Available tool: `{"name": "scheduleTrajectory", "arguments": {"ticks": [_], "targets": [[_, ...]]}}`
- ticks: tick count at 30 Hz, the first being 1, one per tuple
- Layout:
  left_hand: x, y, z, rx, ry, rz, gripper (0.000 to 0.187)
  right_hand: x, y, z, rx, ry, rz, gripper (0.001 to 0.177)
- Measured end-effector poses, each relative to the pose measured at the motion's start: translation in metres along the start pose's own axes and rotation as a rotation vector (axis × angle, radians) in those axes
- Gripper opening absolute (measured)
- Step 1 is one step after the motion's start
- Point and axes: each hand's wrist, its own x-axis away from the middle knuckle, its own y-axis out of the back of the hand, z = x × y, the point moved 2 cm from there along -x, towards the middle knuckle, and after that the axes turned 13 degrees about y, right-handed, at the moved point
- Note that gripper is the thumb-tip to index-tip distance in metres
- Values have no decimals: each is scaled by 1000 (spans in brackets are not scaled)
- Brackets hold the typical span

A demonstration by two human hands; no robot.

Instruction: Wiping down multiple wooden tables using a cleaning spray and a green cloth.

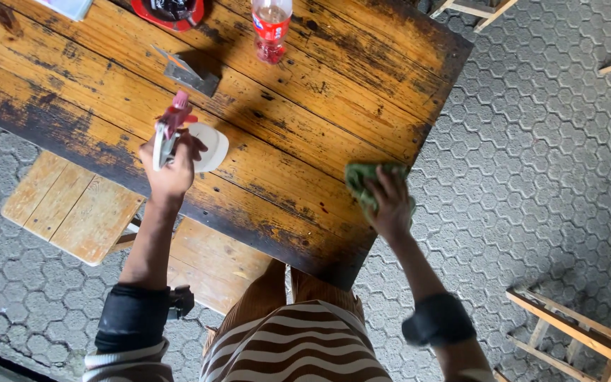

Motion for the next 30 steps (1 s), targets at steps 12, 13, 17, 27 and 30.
{"name": "scheduleTrajectory", "arguments": {"ticks": [12, 13, 17, 27, 30], "targets": [[17, 50, 30, -123, -93, -145, 31, -173, -65, 51, -24, -6, 146, 62], [17, 50, 26, -127, -90, -150, 31, -170, -70, 70, -27, -1, 148, 62], [16, 49, 25, -158, -138, -151, 32, -149, -62, 146, -91, 175, 137, 68], [-3, 41, 40, -55, -187, -224, 26, -40, -10, 116, -40, 483, -10, 64], [-8, 38, 42, -34, -122, -243, 30, -51, -4, 27, -105, 192, -40, 60]]}}
